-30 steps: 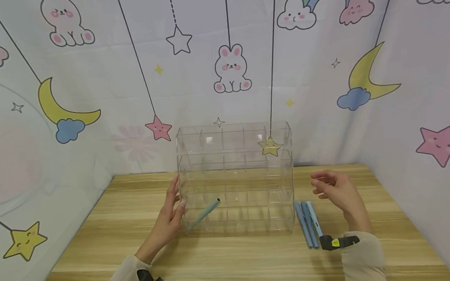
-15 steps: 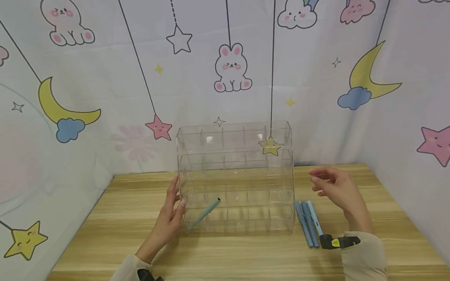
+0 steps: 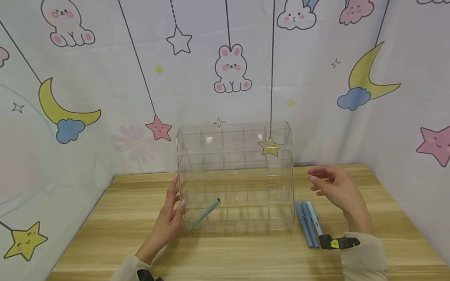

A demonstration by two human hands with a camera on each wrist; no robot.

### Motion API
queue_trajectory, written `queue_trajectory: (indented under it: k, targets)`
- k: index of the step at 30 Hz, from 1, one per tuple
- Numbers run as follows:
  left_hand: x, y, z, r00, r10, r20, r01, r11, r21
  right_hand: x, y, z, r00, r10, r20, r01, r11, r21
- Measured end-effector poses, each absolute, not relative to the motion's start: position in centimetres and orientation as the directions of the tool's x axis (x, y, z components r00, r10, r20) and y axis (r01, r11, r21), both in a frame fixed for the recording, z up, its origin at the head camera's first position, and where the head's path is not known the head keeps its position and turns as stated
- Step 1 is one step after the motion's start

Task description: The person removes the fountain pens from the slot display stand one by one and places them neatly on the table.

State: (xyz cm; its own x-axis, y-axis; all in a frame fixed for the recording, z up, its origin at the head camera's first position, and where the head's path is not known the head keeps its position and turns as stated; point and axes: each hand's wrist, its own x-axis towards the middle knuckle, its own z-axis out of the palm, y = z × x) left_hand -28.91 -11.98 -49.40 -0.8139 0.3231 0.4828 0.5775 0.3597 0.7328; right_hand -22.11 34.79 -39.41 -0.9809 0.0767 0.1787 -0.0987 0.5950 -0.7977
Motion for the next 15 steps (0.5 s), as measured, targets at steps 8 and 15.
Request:
queue_trajectory:
  k: [8,15]
  targets:
    - [-28.82,-12.0,-49.48,-0.812,0.321,0.488,0.582,0.367,0.726,-21.89,34.53,-39.1,-0.976,0.062,0.208,-0.134,0.583,-0.801]
    - [-28.81,-12.04,-49.41,-0.815,0.32,0.483,0.577,0.369,0.729,-21.76,34.28,-38.85,-0.974,0.042,0.223,-0.158,0.583,-0.797]
